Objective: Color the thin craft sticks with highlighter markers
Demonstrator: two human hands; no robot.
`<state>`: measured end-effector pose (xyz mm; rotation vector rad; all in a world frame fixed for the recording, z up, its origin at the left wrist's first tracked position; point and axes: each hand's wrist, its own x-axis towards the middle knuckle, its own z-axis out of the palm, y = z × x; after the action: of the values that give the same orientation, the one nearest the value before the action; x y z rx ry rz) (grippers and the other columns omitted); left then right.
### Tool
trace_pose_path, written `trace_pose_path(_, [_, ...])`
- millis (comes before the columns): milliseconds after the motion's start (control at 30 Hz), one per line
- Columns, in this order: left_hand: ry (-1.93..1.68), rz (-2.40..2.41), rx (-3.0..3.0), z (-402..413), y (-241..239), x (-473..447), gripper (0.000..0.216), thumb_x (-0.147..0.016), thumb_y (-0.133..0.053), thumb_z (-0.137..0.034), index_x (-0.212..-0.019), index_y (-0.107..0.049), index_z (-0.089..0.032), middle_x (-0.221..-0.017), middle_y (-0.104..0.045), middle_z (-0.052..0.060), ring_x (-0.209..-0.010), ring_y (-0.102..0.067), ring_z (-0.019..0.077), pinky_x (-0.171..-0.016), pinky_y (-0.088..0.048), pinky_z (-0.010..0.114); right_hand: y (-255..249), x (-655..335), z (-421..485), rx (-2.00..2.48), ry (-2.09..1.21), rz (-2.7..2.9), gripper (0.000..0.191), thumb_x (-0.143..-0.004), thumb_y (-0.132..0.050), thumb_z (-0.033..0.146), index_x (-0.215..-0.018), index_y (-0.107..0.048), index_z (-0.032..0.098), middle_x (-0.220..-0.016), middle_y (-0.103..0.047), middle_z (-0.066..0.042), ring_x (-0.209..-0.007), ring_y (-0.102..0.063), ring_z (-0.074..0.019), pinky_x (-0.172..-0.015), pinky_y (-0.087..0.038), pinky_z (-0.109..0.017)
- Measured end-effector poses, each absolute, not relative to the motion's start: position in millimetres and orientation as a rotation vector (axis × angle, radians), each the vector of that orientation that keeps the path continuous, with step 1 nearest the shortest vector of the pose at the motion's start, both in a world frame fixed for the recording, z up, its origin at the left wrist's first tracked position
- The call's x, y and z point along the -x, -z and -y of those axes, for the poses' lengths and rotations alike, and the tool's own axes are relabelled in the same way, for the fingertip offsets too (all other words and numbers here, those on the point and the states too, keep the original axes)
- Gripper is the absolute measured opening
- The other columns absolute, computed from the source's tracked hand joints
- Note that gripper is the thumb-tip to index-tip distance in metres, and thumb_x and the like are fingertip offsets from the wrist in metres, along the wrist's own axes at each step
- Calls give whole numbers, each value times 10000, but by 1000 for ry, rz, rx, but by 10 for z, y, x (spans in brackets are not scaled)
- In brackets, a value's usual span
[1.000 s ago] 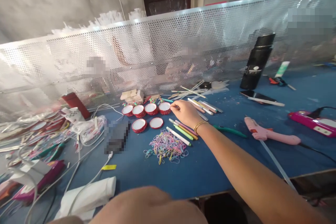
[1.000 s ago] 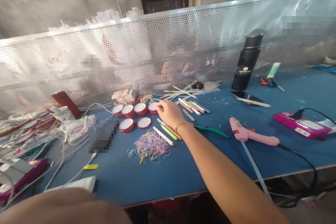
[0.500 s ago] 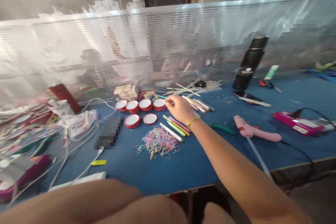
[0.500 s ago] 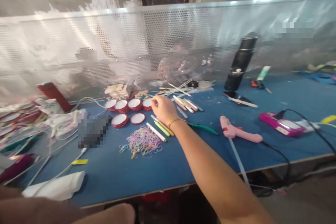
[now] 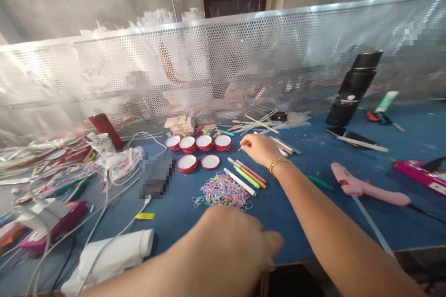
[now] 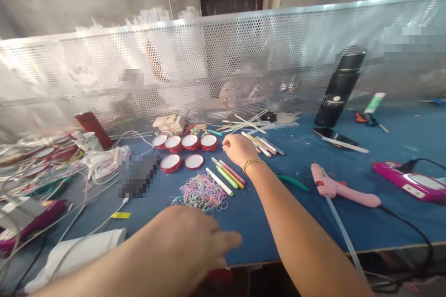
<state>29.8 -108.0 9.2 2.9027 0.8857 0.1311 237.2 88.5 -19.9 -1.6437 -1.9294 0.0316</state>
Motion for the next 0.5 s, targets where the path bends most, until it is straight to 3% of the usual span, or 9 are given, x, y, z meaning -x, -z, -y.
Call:
trace_pose_path(133, [-31,-1186,-2934,441,-321,-189,289,-976,-540,-261,-1198,-724,-283,-1011,-793,47,-952,-736,236,-813,-557,328,195,-2523,-947,1799,49,1947,147,-847,-635,177,-882,-773,214,-945,-792,-69,-920,-711,-221,-799,-500,-291])
trace_pose_path(300, [-61,-1596,-2874,-25,-231,30,304,-988,-487,-243,-1142,-749,-263,-1036,-789,72,-988,-733,248,-820,-555,331,212,-2637,-1000,1922,121,1936,199,-853,-589,171,-868,-783,213,-959,-786,-84,-908,-702,-210,-784,-481,-281])
trace_pose_path(400, [-133,-1529,-2835,-176,-106,34,317,-984,-499,-240,-1206,-725,-237,-1145,-768,90,-1069,-712,268,-912,-538,367,221,-2644,-1005,1947,145,1938,200,-841,-591,176,-847,-785,221,-939,-785,-81,-880,-699,-209,-759,-477,-282])
trace_pose_path(500, [-245,-1304,-2846,-212,45,-14,373,-1013,-490,-342,-1316,-657,-202,-1315,-690,124,-1210,-642,288,-1035,-484,415,227,-2632,-1005,1944,162,1943,193,-844,-597,197,-837,-786,234,-923,-786,-68,-861,-693,-199,-737,-471,-274])
